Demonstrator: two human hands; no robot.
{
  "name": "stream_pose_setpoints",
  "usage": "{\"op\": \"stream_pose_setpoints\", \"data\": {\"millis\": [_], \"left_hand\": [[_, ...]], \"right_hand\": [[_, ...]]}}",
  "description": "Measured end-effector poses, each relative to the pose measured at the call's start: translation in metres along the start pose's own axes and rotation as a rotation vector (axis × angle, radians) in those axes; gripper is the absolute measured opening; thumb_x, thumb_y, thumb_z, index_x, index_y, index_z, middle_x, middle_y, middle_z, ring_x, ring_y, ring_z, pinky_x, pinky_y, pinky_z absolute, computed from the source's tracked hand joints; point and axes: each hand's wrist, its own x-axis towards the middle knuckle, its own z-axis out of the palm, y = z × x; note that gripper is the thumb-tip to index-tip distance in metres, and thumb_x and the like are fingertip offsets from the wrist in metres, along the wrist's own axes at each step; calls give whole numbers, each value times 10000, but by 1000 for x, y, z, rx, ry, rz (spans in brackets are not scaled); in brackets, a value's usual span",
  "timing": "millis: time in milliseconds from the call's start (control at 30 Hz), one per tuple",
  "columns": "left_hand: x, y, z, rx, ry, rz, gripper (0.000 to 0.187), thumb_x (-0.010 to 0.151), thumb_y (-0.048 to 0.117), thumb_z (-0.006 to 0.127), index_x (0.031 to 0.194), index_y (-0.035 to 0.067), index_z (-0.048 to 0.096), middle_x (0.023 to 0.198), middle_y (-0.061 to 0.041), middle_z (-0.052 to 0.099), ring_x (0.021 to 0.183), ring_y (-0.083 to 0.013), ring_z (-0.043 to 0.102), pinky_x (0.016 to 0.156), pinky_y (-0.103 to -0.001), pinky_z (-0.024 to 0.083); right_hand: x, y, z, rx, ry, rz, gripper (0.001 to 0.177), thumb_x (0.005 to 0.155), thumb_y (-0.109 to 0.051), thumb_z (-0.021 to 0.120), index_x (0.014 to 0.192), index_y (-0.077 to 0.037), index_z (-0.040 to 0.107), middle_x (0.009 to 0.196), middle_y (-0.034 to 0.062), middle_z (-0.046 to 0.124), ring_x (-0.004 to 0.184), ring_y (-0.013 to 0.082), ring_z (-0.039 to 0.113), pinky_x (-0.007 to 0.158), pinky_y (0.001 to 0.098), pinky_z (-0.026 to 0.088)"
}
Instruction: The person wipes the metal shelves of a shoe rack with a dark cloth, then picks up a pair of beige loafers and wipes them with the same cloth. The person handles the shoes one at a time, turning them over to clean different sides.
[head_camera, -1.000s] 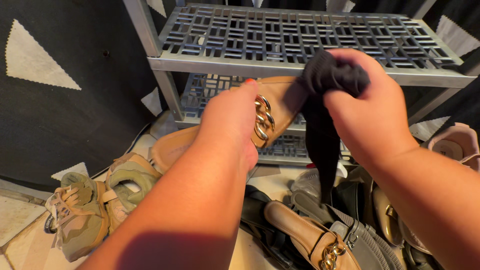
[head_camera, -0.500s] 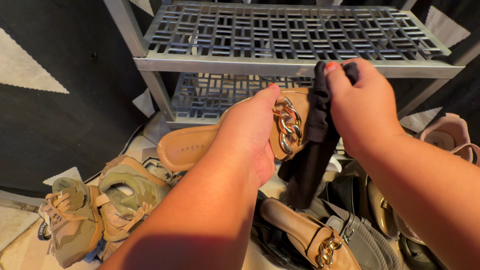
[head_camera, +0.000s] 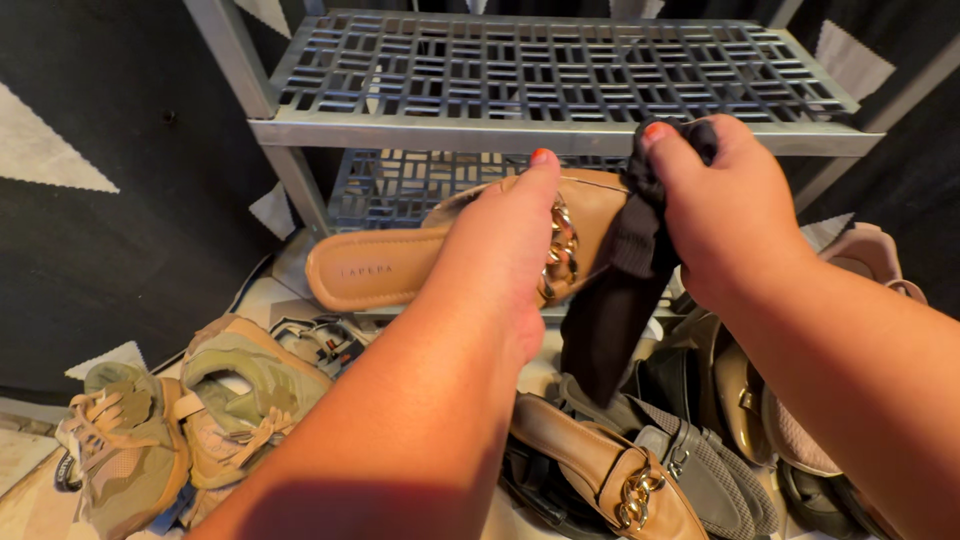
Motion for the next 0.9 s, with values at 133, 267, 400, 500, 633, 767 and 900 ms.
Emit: {"op": "stream_pose_setpoints", "data": {"millis": [133, 267, 400, 500, 633, 767, 900], "left_hand": [[0, 3, 3, 73, 17, 50, 507, 935, 515, 563, 1290, 158, 620, 1304, -48, 645, 1217, -197, 541, 1083, -453, 367], [-5, 3, 6, 64, -24, 2, 568, 1015, 557, 494, 1457, 204, 536, 1459, -43, 542, 1320, -204, 426, 1104, -538, 242], [-12, 2, 3, 184, 88, 34, 642, 960, 606, 477, 1334, 101, 608, 1366, -138, 620, 1245, -288, 542, 1067, -459, 414], [-14, 6, 4, 185, 97, 128, 605, 935, 571, 489, 1305, 114, 630, 1321, -84, 662, 1209, -230, 594, 1010, -444, 448], [-18, 2, 5, 123, 65, 170, 579, 929, 527, 477, 1256, 89, 669, 1230, -73, 716, 1147, -232, 648, 971, -408, 481], [-20, -6, 2, -221, 37, 107, 622, 952, 531, 435, 1184, 11, 687, 1197, -124, 743, 1098, -260, 703, 921, -424, 552], [-25, -2, -16, -531, -27, -16, 619, 995, 581, 388, 1145, 45, 657, 1170, -139, 715, 1055, -301, 690, 904, -451, 558]], "right_hand": [[-17, -11, -1, -334, -9, -594, 286, 1015, -258, 725, 1146, -23, 629, 1018, 144, 676, 905, 247, 638, 775, 353, 523], [-30, -18, -1, -599, -57, -685, 336, 946, -259, 763, 1111, 8, 645, 966, 171, 676, 858, 292, 631, 733, 400, 521], [-21, -31, -11, -165, -152, 33, 263, 975, -292, 711, 1066, -51, 657, 877, 81, 696, 777, 215, 647, 708, 371, 544], [-9, -48, -26, 337, -186, 336, 235, 912, -259, 724, 1018, -63, 652, 888, 29, 678, 760, 164, 650, 674, 357, 574], [-20, -72, -18, 301, -282, 256, 236, 918, -252, 683, 1085, -85, 687, 937, 22, 733, 803, 134, 691, 728, 311, 580], [-47, -83, -1, 278, -509, 256, 261, 936, -235, 682, 1065, -9, 703, 900, 39, 720, 773, 133, 660, 713, 300, 549], [-71, -90, -6, 170, -621, 67, 273, 917, -209, 689, 1134, -46, 724, 954, 12, 757, 833, 82, 682, 753, 268, 577]]}}
